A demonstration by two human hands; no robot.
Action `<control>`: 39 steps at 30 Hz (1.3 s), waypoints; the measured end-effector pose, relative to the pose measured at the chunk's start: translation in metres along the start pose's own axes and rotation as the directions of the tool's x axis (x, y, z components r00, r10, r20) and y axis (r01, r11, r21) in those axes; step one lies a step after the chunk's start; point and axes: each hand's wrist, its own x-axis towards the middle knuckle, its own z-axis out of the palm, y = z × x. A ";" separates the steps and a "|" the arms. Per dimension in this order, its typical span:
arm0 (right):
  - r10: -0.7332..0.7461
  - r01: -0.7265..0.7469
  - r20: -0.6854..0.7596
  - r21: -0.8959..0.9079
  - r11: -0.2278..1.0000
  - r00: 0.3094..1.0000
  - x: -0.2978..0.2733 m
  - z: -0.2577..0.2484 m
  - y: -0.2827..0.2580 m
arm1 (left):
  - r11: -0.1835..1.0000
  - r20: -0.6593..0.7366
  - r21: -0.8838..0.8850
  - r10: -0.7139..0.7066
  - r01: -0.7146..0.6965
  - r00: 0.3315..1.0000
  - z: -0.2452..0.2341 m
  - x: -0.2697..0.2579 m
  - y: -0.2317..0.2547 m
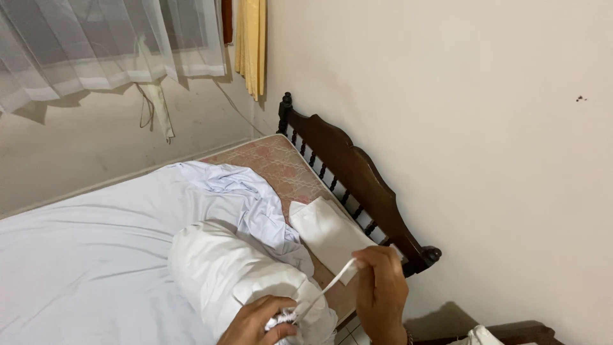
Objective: Remove the pillowcases from multiple pillows in a bedroom.
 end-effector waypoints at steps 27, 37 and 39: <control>0.165 -0.145 0.093 -0.188 0.971 0.982 -0.043 0.026 0.055 | 0.933 -0.238 0.350 0.004 0.082 0.971 -0.035 -0.001 0.043; 0.221 -0.231 0.439 -0.032 0.972 0.871 -0.040 0.037 0.037 | 0.999 -0.261 -0.020 -0.036 0.032 0.965 -0.035 0.002 0.034; -0.187 0.155 0.462 0.108 0.982 0.867 -0.027 0.033 -0.006 | 0.999 -0.268 -0.018 0.021 -0.027 0.963 -0.032 0.003 0.040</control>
